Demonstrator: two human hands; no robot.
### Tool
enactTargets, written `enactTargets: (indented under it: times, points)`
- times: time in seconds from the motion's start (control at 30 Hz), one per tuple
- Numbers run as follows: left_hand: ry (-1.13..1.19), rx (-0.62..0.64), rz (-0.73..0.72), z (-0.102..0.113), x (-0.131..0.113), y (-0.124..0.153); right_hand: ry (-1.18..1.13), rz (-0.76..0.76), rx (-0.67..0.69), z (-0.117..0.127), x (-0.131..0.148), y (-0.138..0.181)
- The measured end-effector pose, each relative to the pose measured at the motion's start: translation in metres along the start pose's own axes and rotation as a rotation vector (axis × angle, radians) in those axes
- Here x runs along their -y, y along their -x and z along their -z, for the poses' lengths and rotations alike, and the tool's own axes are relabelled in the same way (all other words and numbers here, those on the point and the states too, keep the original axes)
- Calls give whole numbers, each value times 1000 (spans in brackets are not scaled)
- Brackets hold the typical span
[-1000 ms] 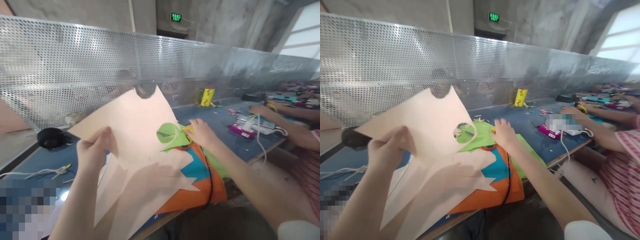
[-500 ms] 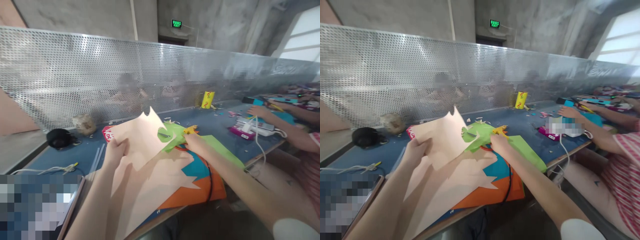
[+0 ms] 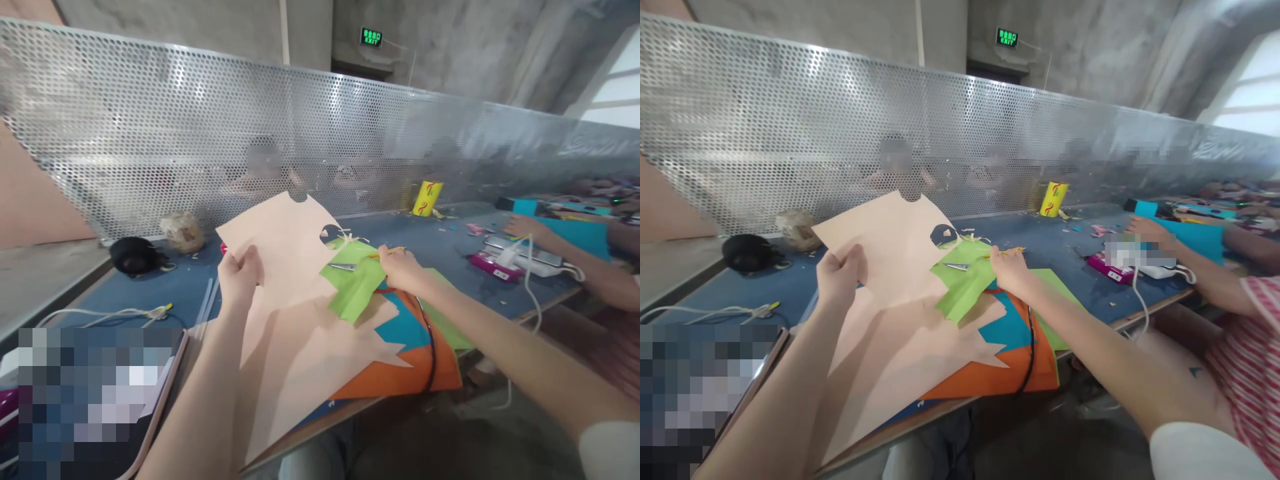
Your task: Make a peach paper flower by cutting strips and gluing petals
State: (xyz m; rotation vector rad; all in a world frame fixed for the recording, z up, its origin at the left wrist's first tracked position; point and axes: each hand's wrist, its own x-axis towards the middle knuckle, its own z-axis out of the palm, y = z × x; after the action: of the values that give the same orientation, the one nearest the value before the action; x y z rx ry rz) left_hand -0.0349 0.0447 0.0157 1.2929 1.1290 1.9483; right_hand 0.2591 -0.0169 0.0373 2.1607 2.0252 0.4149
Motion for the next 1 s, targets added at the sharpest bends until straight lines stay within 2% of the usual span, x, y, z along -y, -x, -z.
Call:
enactTargets:
  times: [0.27, 0.4, 0.57, 0.7, 0.87, 0.93, 1.0]
  points:
    - [106, -30, 3, -1, -6, 3, 92, 33, -274, 21, 9, 7]
    - [170, -51, 99, -1, -7, 3, 128, 99, -348, 29, 8, 8]
    - [249, -26, 217, -4, -14, 9, 80, 27, -406, 30, 0, 3]
    - [329, -36, 295, -7, -21, 10, -57, -83, -418, 30, -11, -4]
    - [464, -25, 368, -7, -29, 7, -348, -269, -417, 32, -41, -8]
    - [516, -3, 383, -7, -32, 7, -530, -281, -374, 29, -48, -7]
    - [557, 11, 388, -7, -33, 8, -748, -230, -308, 25, -44, -5]
